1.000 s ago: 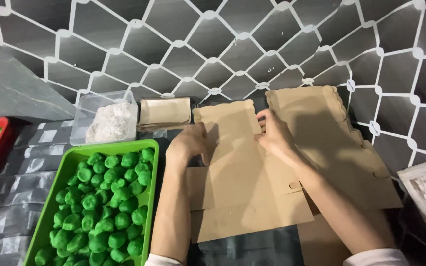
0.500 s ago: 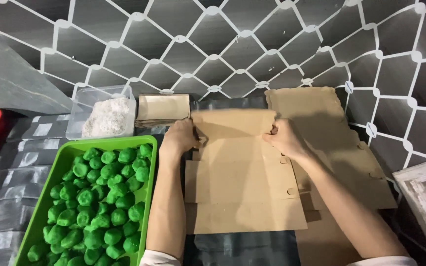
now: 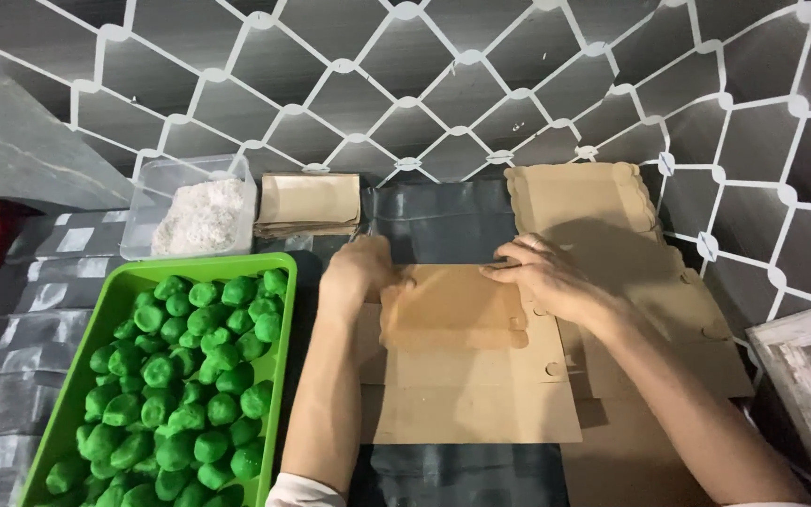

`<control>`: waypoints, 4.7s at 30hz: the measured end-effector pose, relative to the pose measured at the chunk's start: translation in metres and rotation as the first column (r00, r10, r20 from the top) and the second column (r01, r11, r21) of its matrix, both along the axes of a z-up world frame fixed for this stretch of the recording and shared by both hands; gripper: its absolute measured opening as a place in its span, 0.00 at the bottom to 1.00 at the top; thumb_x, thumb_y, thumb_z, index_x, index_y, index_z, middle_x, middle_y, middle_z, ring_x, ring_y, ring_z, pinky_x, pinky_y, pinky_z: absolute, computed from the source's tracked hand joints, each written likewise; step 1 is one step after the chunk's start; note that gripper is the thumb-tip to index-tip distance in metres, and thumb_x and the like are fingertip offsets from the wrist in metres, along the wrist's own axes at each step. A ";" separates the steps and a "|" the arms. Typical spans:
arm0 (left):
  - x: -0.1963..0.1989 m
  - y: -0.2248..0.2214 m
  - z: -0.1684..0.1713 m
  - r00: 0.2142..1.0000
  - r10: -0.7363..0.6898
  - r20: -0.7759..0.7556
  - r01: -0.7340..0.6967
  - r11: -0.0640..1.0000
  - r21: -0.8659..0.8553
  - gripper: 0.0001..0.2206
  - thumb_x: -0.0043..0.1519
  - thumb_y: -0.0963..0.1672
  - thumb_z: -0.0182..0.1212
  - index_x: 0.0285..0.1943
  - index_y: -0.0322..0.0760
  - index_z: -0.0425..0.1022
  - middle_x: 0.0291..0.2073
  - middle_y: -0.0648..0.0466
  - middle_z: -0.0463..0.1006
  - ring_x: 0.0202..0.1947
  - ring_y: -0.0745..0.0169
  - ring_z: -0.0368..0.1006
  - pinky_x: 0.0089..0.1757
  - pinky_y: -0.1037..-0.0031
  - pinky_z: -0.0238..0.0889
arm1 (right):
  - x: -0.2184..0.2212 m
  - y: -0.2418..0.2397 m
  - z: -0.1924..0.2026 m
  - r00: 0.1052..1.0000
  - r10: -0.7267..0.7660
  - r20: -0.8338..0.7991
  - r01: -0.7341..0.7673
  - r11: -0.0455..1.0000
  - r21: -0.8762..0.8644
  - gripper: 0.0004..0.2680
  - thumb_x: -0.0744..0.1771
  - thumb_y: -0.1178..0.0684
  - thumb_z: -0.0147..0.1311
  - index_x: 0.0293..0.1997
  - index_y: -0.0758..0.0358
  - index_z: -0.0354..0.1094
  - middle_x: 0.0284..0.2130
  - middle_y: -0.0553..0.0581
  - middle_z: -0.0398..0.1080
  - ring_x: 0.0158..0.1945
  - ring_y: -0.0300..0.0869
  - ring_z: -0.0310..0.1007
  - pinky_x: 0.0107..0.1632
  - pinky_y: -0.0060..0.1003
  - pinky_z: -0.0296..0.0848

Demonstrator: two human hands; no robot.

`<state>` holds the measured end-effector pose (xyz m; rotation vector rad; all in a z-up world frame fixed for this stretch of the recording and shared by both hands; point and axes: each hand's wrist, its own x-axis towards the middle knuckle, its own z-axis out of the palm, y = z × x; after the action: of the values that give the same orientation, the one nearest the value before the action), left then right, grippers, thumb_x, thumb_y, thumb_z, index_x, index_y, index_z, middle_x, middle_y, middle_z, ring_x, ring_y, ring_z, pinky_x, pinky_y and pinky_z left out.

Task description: Folding a flat cardboard cutout into a box shape at a packaging station.

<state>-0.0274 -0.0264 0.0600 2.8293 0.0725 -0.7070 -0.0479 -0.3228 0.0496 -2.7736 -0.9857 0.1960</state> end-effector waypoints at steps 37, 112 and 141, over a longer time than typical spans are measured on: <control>0.010 -0.002 -0.010 0.997 0.058 -0.056 -0.056 0.998 0.028 0.30 0.56 0.56 0.70 0.60 0.33 0.77 0.55 0.43 0.80 0.59 0.40 0.75 0.52 0.52 0.72 | 0.019 0.078 -0.007 0.976 -0.129 -0.175 0.093 0.976 -0.198 0.12 0.70 0.47 0.45 0.55 0.37 0.75 0.69 0.49 0.56 0.74 0.60 0.49 0.57 0.60 0.62; 0.012 0.002 -0.020 1.000 0.000 0.018 -0.002 0.995 0.102 0.30 0.53 0.55 0.73 0.60 0.37 0.77 0.53 0.48 0.81 0.56 0.46 0.77 0.51 0.57 0.75 | 0.012 0.096 0.012 0.972 0.184 0.145 -0.144 0.959 -0.245 0.10 0.63 0.62 0.57 0.42 0.50 0.79 0.58 0.52 0.61 0.67 0.53 0.54 0.62 0.61 0.60; 0.019 0.010 -0.027 0.996 0.076 -0.051 -0.078 0.996 -0.031 0.37 0.44 0.59 0.78 0.57 0.37 0.80 0.54 0.45 0.81 0.58 0.44 0.76 0.53 0.54 0.73 | 0.009 0.089 0.010 0.980 0.179 0.083 -0.159 0.967 -0.201 0.04 0.61 0.62 0.58 0.32 0.60 0.77 0.62 0.57 0.60 0.71 0.56 0.50 0.62 0.62 0.60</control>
<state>-0.0080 -0.0160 0.0334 2.7613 0.1756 -0.7548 -0.0387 -0.2339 0.0597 -2.8964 -1.2963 0.1868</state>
